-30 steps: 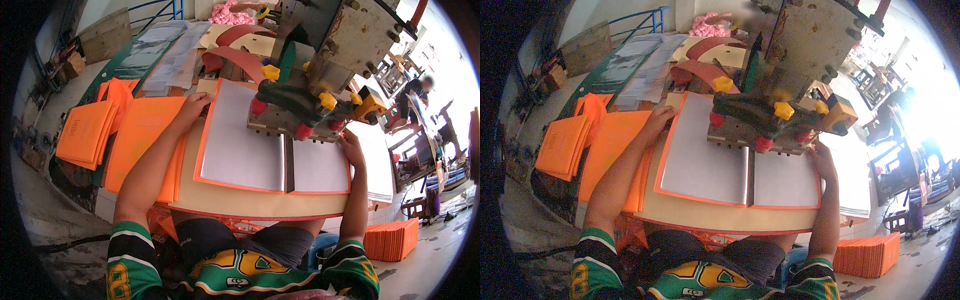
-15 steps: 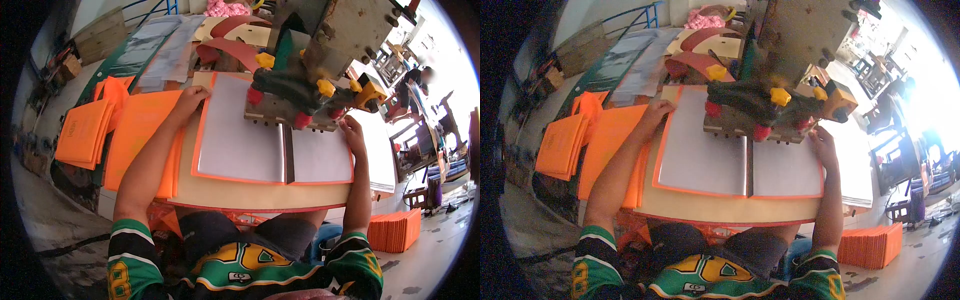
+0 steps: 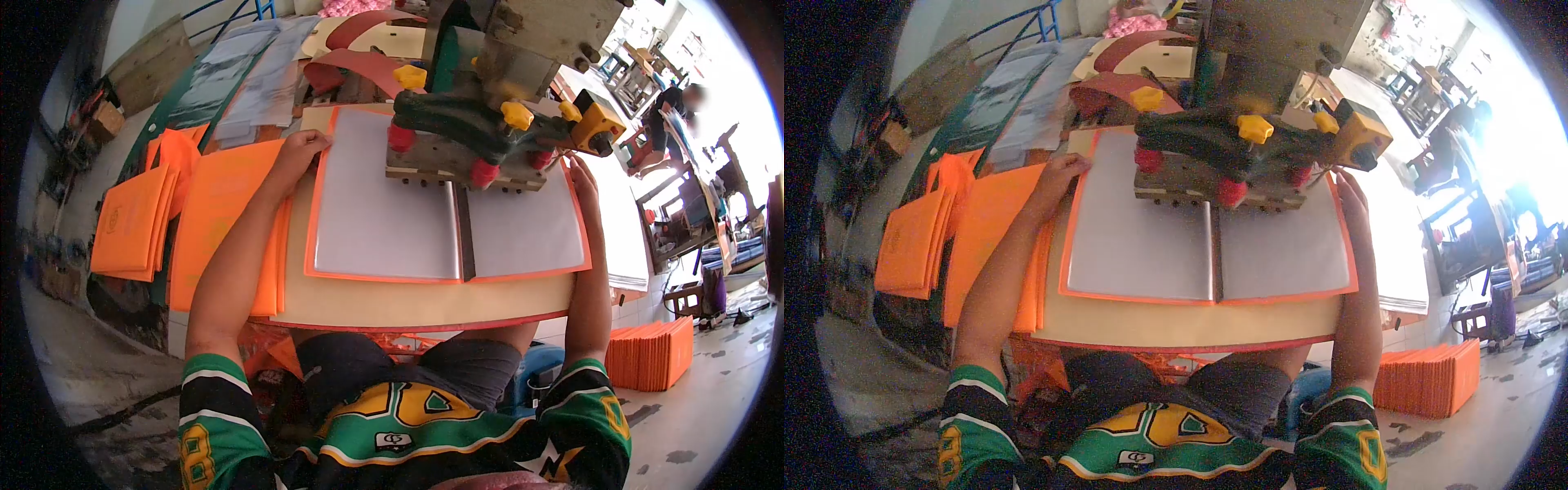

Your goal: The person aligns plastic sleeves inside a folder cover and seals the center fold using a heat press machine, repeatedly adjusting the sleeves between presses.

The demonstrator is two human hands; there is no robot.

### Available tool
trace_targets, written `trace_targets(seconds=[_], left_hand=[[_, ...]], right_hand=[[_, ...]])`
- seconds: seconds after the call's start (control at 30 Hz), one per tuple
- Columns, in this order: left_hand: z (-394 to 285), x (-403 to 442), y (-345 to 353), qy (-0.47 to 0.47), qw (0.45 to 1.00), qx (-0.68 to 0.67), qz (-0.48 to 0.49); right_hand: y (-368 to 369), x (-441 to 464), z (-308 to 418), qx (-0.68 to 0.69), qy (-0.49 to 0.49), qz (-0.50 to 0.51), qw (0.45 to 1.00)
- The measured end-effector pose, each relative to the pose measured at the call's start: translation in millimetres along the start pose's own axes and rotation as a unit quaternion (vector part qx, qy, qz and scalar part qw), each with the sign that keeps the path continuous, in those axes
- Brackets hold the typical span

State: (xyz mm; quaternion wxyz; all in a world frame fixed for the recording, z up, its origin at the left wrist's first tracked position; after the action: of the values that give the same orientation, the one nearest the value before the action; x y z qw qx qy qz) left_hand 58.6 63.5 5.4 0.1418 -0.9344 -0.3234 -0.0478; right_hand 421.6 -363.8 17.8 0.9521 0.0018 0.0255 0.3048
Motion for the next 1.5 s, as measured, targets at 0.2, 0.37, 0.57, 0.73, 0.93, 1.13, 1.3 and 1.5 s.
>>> trace_targets(seconds=[0.2,0.37,0.57,0.73,0.93,1.13,1.3,1.5], left_hand=[[-3,0,0,0.001,0.996,-0.083,-0.017],[7,7,-3,0.012,0.992,-0.127,-0.011],[14,14,-3,0.042,0.984,-0.172,0.004],[5,9,-2,0.039,0.98,-0.194,-0.003],[3,9,-1,0.052,0.979,-0.198,0.004],[5,10,-3,0.045,0.983,-0.18,-0.004],[3,8,-2,0.041,0.983,-0.181,-0.011],[12,12,-6,0.08,0.989,0.127,0.001]], right_hand=[[4,-2,2,0.001,-0.002,0.0,1.0],[-4,4,-4,-0.04,0.017,-0.018,0.999],[-35,35,-18,-0.014,-0.078,0.025,0.997],[-13,12,-1,0.064,-0.041,0.043,0.996],[-9,14,-3,0.079,-0.041,0.047,0.995],[-7,11,-3,0.085,-0.03,0.044,0.995],[-10,14,-1,0.075,-0.027,0.035,0.996],[-20,17,-18,-0.069,-0.017,-0.019,0.997]])
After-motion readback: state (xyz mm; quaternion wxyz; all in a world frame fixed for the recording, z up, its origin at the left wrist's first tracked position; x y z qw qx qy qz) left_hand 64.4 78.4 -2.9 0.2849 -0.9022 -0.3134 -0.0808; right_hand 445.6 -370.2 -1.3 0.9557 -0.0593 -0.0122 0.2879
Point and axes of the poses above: each hand's wrist, its own x-axis towards the middle knuckle, its own y-axis out of the palm, z = x × y, the point moved 6 cm from there along x, towards the middle knuckle, and after that the axes turned 8 degrees about y, right-handed, at the moved point
